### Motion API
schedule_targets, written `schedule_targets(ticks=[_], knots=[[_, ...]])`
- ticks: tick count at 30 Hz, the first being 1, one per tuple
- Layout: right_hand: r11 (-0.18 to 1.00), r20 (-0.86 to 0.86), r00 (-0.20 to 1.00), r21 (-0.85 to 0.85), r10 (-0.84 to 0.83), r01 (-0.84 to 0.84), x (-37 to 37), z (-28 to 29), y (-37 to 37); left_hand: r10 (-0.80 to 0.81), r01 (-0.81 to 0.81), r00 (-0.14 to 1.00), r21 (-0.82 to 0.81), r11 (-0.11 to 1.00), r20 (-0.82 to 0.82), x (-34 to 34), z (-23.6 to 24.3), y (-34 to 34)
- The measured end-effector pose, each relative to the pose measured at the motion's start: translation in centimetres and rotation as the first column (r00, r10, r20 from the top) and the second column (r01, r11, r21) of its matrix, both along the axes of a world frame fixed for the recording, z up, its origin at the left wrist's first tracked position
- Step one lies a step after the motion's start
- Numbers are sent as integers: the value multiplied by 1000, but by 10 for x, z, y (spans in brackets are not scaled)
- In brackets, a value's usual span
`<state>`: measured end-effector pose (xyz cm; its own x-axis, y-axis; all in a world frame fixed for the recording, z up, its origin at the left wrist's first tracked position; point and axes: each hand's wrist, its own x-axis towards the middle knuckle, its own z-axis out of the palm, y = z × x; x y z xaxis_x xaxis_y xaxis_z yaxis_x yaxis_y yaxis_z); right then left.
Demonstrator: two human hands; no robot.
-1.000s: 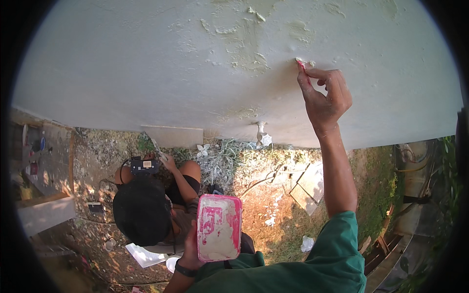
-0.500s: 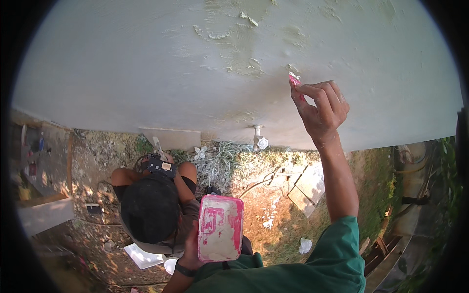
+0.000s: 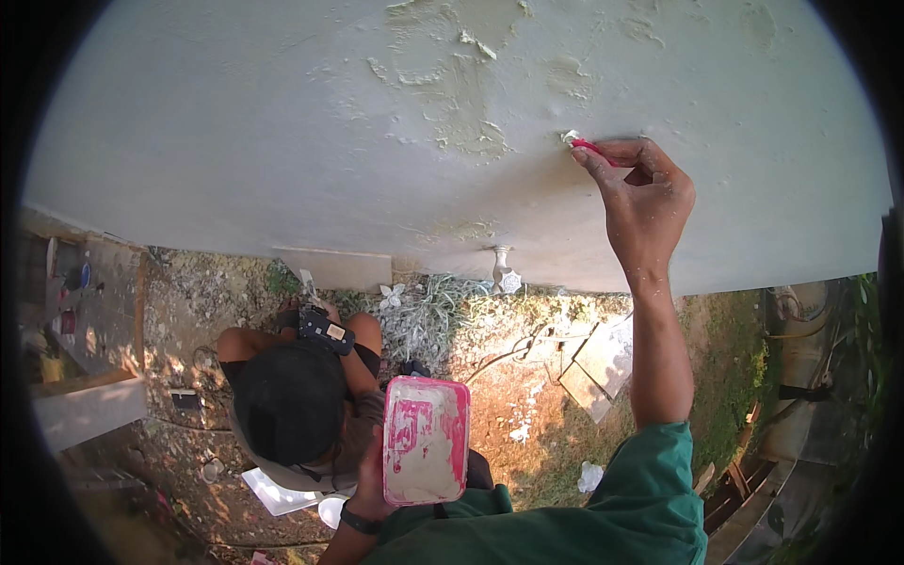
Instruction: The person uses a small pink scraper to apply white plaster from a pink container onto a vertical wall, smoothing the surface in short strokes. Another person is visible nearby, also working on the wall.
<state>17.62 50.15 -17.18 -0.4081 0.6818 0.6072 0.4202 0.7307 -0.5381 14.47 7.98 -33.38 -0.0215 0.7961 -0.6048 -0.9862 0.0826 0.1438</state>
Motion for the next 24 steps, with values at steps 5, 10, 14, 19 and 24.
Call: schedule_targets(ticks=[5,10,14,19,24], knots=[[996,124,991,-72,-50,59,14,15,-13,14,-14,999,-17,1000,-30,1,1,2],[874,180,980,459,88,-162,-7,5,-23,-1,2,999,35,999,-38,-2,5,5],[705,180,984,697,8,-133,-21,0,-12,-10,9,999,29,1000,33,-4,7,6],[655,134,990,746,31,-122,-14,9,-9,-23,28,996,54,998,-88,-4,15,9],[684,77,992,719,100,-125,0,26,-8,-29,31,997,30,999,-68,-8,29,16]])
